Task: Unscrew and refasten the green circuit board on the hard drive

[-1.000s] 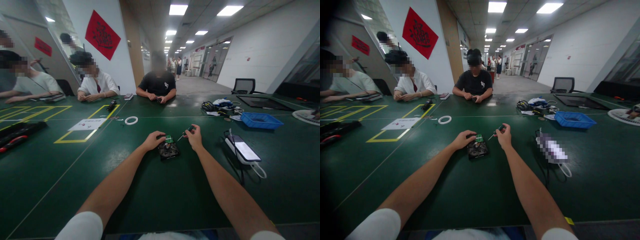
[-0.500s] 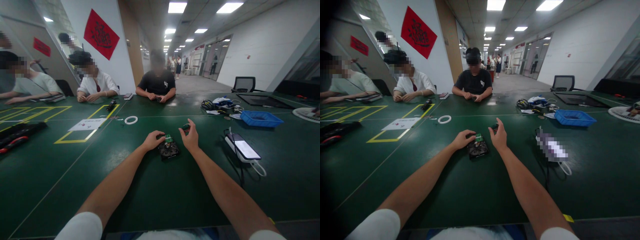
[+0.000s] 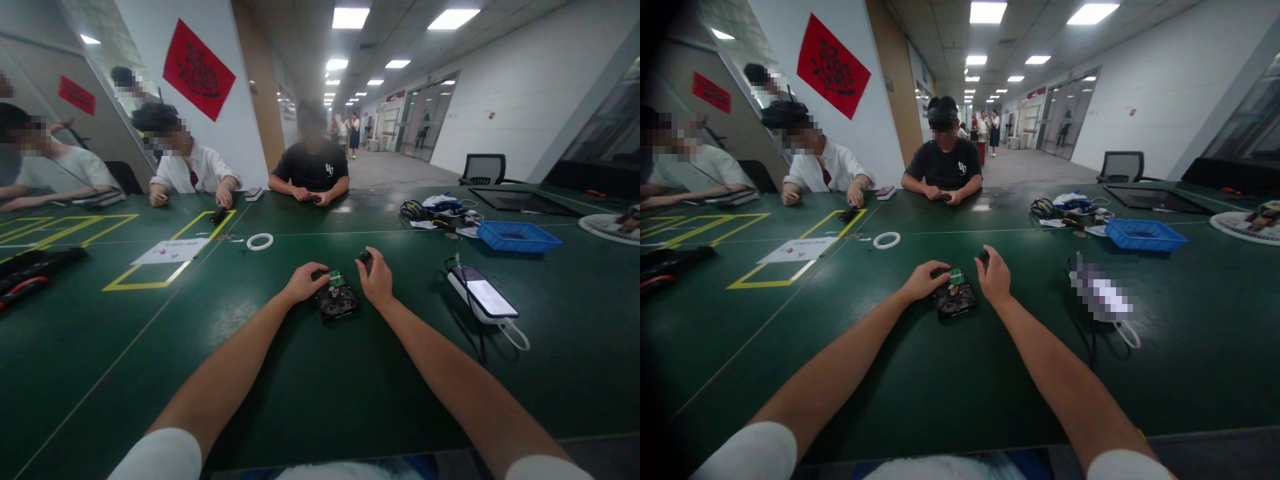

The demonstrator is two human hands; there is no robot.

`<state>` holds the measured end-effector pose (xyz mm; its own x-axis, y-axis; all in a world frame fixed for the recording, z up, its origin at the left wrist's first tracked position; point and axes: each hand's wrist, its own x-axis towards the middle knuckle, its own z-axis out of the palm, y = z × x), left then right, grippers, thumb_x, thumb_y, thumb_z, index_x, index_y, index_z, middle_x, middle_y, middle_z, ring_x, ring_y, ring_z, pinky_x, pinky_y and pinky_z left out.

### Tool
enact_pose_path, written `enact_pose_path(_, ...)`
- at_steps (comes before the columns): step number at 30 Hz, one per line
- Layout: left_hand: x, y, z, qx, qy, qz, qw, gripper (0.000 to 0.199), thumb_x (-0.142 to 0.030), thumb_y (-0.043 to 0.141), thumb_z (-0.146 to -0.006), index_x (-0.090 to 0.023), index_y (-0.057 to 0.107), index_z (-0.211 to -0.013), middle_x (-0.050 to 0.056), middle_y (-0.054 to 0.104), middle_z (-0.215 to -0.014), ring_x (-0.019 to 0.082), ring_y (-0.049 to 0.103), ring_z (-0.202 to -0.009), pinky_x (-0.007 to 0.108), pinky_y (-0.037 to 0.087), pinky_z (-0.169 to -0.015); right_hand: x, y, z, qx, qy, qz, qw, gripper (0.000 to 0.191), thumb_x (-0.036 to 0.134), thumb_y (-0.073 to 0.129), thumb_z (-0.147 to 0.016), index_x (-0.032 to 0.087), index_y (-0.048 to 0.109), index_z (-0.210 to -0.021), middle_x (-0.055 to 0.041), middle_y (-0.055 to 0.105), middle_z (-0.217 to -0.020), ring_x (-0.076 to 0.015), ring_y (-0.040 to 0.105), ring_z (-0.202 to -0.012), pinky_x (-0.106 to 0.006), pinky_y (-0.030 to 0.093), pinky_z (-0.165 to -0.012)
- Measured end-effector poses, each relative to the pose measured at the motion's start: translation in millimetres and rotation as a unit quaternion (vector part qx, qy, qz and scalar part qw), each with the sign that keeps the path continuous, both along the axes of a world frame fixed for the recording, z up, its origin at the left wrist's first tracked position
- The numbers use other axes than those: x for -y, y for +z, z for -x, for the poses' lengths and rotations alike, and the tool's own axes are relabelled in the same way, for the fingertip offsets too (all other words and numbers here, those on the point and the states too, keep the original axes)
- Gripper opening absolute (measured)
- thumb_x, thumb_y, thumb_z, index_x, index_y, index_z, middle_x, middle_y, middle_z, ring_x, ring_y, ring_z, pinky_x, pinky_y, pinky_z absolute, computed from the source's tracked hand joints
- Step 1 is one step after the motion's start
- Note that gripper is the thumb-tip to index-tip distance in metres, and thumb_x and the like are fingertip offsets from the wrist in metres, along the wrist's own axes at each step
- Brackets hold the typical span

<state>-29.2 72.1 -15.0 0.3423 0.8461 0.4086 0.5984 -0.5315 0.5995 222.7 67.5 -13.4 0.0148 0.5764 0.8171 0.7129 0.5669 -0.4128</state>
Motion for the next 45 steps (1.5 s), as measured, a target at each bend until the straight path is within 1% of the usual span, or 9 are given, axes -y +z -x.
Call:
enact_pose_path(4,0,-0.3,0,0.006,-0.003,-0.001,1.0,0.034,-0.043,0.066,-0.09,-0.021,0.071,-0.116,0.007,0.072,-0.113,0.023,0.068,-0.105,0.038,0.054,-0.096,3,3.7,0,-0.01,-0.002,-0.006,1.0,0.049,0.046,0.053,-0.1,0.018,0.047,-0.139,-0.0168,0.067,-0.12,-0.0274,0.069,-0.096,-0.049,0.058,-0.09)
enact_pose_path(8,0,-0.5,0,0.001,-0.003,-0.001,1.0,0.033,-0.041,0.066,-0.09,-0.021,0.072,-0.115,0.007,0.072,-0.114,0.023,0.067,-0.107,0.039,0.053,-0.098,7,10.6,-6,-0.057,-0.004,-0.017,0.998,0.057,0.049,0.056,-0.098,0.018,0.042,-0.144,-0.0158,0.068,-0.116,-0.0252,0.071,-0.089,-0.047,0.061,-0.084)
enact_pose_path(10,0,-0.5,0,0.004,-0.001,-0.002,1.0,0.033,-0.042,0.066,-0.09,-0.021,0.072,-0.115,0.006,0.072,-0.114,0.023,0.067,-0.107,0.038,0.053,-0.098,10,13.4,-8,-0.08,0.012,-0.02,0.997,0.058,0.049,0.059,-0.097,0.019,0.041,-0.143,-0.0144,0.068,-0.114,-0.0238,0.072,-0.087,-0.043,0.063,-0.079)
enact_pose_path(14,0,-0.4,2,0.008,-0.006,-0.003,1.0,0.035,-0.043,0.065,-0.09,-0.02,0.071,-0.116,0.007,0.072,-0.114,0.022,0.067,-0.106,0.038,0.053,-0.097,17,16.3,-3,-0.115,0.063,-0.014,0.991,0.058,0.048,0.064,-0.094,0.021,0.041,-0.14,-0.0123,0.068,-0.114,-0.0235,0.073,-0.091,-0.038,0.065,-0.074)
enact_pose_path(18,0,-0.1,1,0.008,-0.001,0.004,1.0,0.035,-0.043,0.065,-0.09,-0.02,0.071,-0.116,0.006,0.072,-0.114,0.022,0.067,-0.106,0.038,0.053,-0.098,26,16.1,8,-0.123,0.113,-0.007,0.986,0.059,0.047,0.068,-0.092,0.023,0.041,-0.139,-0.0111,0.069,-0.113,-0.0234,0.074,-0.093,-0.039,0.067,-0.075)
enact_pose_path(21,1,0.8,1,0.008,0.002,0.011,1.0,0.034,-0.042,0.066,-0.089,-0.021,0.071,-0.115,0.006,0.073,-0.114,0.023,0.067,-0.107,0.038,0.052,-0.099,30,15.1,15,-0.125,0.131,-0.001,0.984,0.06,0.047,0.068,-0.092,0.023,0.041,-0.139,-0.0113,0.069,-0.113,-0.024,0.075,-0.094,-0.04,0.067,-0.077)
enact_pose_path(28,2,2.9,-1,0.011,0.001,0.015,1.0,0.034,-0.043,0.066,-0.089,-0.021,0.071,-0.114,0.007,0.073,-0.114,0.023,0.068,-0.106,0.039,0.053,-0.098,33,16.0,18,-0.114,0.139,0.019,0.983,0.059,0.048,0.066,-0.094,0.022,0.04,-0.14,-0.0128,0.069,-0.116,-0.0246,0.075,-0.095,-0.041,0.067,-0.077)
enact_pose_path(37,-1,-0.6,0,0.007,-0.002,0.006,1.0,0.033,-0.041,0.066,-0.089,-0.021,0.072,-0.115,0.006,0.073,-0.113,0.023,0.068,-0.106,0.039,0.053,-0.099,34,15.0,19,-0.11,0.134,0.027,0.984,0.06,0.051,0.066,-0.093,0.022,0.041,-0.14,-0.0131,0.068,-0.117,-0.0249,0.074,-0.096,-0.042,0.067,-0.078)
enact_pose_path(45,0,0.6,0,0.007,-0.003,0.004,1.0,0.033,-0.041,0.066,-0.09,-0.021,0.072,-0.114,0.007,0.073,-0.113,0.023,0.067,-0.106,0.039,0.052,-0.098,34,16.1,18,-0.113,0.138,0.019,0.984,0.06,0.048,0.067,-0.093,0.022,0.04,-0.14,-0.0129,0.068,-0.118,-0.0248,0.074,-0.096,-0.042,0.067,-0.079)
